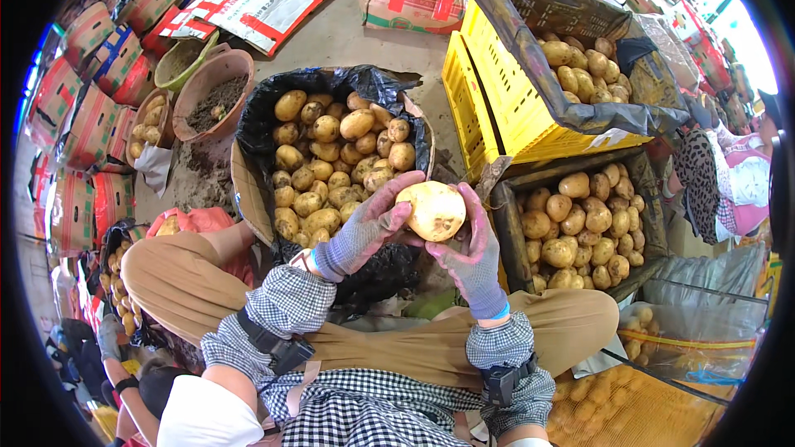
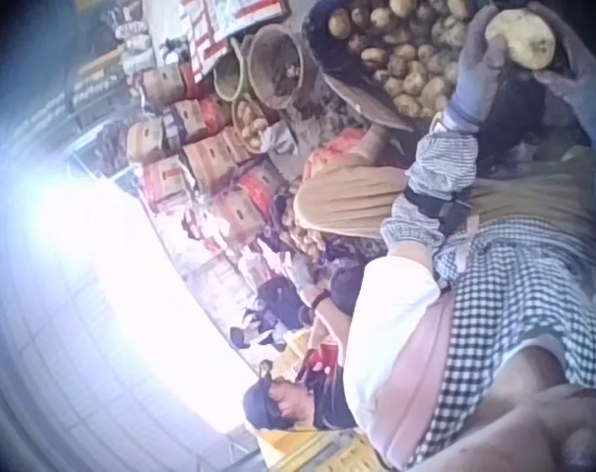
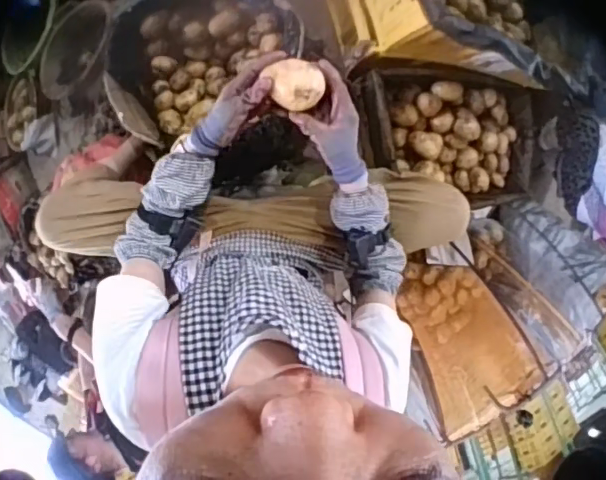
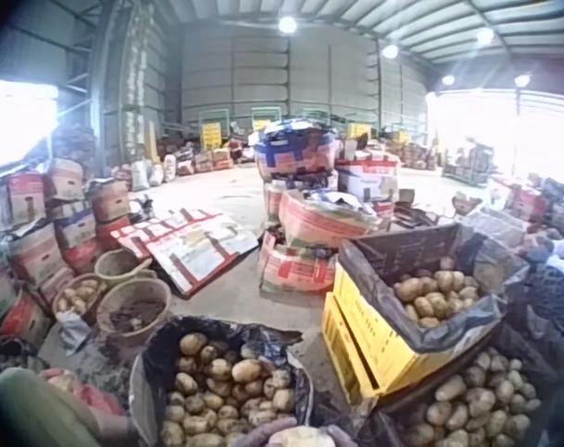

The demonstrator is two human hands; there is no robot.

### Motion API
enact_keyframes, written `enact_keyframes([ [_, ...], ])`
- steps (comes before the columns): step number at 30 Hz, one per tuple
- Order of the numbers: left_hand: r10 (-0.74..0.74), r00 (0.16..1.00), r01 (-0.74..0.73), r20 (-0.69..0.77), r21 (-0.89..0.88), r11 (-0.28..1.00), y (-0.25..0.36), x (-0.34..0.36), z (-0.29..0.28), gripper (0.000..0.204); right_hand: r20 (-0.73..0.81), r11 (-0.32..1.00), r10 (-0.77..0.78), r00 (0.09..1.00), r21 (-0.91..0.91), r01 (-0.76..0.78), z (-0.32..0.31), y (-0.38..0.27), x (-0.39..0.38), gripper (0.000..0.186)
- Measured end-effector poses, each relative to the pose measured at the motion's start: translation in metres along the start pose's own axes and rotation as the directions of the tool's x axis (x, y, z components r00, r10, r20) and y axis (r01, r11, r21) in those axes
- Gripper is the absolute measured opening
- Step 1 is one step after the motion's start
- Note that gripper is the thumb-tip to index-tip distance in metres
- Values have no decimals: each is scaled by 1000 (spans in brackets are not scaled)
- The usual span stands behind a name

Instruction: Peel and inspect potatoes using a manual hand peeler.

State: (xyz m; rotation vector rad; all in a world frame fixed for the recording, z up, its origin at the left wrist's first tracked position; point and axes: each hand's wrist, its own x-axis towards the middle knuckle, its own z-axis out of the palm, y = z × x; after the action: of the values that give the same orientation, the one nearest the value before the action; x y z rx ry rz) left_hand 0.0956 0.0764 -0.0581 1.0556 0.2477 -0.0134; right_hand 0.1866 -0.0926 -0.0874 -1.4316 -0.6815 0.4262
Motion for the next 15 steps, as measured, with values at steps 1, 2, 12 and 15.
enact_keyframes([
  [1, 23, 1000, -23, -10, 17, 1000, -2, -1, 0, 68, 4, 994, 44, 999, 102, -44, 2, -3, 1, 85],
  [2, 22, 1000, -22, -15, 17, 1000, -2, -2, 1, 68, 11, 975, 87, 996, 202, -88, 4, -8, 2, 85],
  [12, 98, 989, -104, -108, -42, 994, -3, -14, 12, 66, 116, 899, 213, 970, 366, -241, 2, -29, 7, 88],
  [15, 148, 985, -146, -90, 22, 989, -6, -12, 16, 66, 114, 889, 219, 969, 387, -246, 3, -28, 5, 87],
])
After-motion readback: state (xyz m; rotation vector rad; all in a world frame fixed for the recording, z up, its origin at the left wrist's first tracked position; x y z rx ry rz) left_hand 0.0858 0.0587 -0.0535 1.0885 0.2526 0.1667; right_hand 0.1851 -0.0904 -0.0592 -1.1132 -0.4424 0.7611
